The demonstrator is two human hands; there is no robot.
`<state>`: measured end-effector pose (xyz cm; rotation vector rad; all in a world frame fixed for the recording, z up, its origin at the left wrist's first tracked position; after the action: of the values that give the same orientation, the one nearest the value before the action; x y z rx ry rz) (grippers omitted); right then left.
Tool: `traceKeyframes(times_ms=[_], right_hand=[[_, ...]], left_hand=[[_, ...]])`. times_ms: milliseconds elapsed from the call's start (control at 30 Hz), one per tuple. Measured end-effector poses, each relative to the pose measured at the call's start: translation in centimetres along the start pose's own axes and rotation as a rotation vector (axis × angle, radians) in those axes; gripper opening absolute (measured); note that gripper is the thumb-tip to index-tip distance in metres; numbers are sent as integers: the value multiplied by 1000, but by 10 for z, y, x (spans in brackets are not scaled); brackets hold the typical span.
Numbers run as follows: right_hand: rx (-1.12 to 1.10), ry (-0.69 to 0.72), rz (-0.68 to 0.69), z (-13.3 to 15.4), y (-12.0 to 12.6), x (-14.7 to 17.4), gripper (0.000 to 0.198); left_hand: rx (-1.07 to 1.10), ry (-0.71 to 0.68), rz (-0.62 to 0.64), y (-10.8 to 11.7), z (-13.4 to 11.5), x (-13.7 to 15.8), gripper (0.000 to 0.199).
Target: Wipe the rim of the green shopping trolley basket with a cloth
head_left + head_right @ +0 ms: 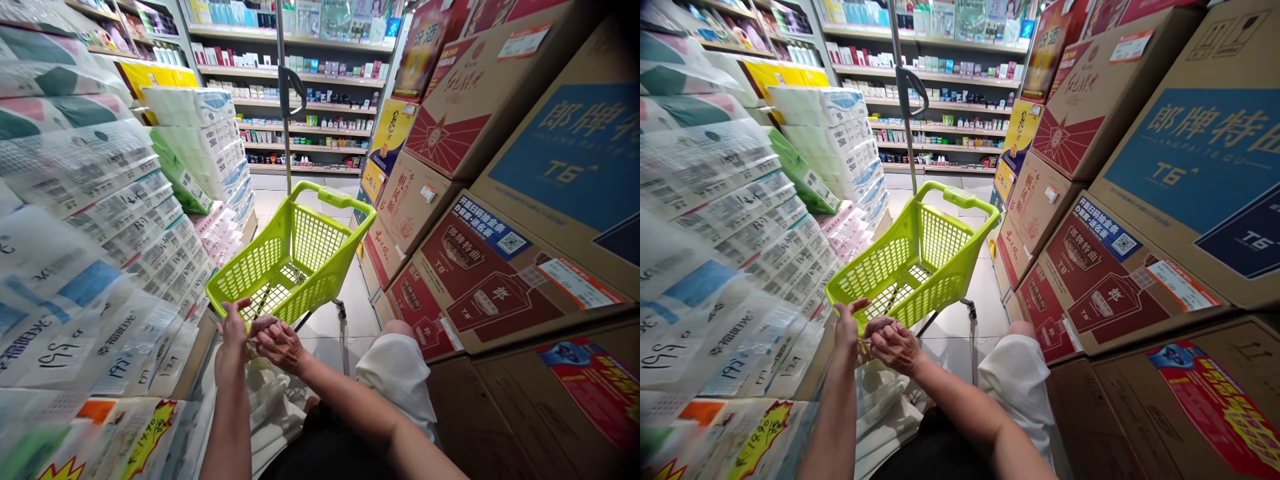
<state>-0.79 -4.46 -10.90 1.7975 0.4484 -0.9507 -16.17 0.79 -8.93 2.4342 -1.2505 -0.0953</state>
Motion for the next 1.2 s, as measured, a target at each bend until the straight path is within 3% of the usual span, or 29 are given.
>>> traceKeyframes(times_ms=[100,200,267,300,400,467,533,633,700,800,900,1067,1200], right_hand=[[43,-98,-61,-29,8,9,19],[176,-355,-180,-61,23,21,20],[213,-450,-223,-62,26,25,20],[199,-420,-222,-54,23,23,19],[108,-143,-119,-19,4,13,16],[96,-67,-51,-20,-4,15,15],[158,-182,-61,-54,1,24,16],[313,-446,-171,-130,28,43,19],[376,-551,-224,-173,47,50,20],[393,-701,-247,-213,60,52,22],[334,-881,-281,-213,53,57,19],[130,-804,-309,-176,15,59,27],[178,-1030,-517,-222,30,74,38]], left_hand=[[-89,17,26,-10,-6,4,77],[-19,-6,124,-24,-10,7,82],[47,16,161,-32,-8,6,87],[70,32,172,-35,-6,6,90],[88,74,217,-45,-2,5,94],[47,77,257,-50,-3,6,95],[-64,66,255,-49,-6,8,96],[-256,54,228,-45,-12,11,97],[-334,65,218,-44,-17,12,95],[-381,97,227,-46,-22,13,92],[-416,103,234,-52,-29,13,87],[-540,43,162,-60,-38,10,81],[-552,-67,131,-65,-40,5,79]])
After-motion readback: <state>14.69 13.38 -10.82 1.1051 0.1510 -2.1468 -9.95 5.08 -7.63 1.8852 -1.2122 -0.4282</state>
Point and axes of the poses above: each hand's wrist, its own x-axis away from the middle knuckle, its own y-axis out of the back of the hand, z = x × y, the point moved 8 cm from there along -x, towards the middle knuckle, and after that the axes turned 6 degrees about y, right-handed, at the moved point
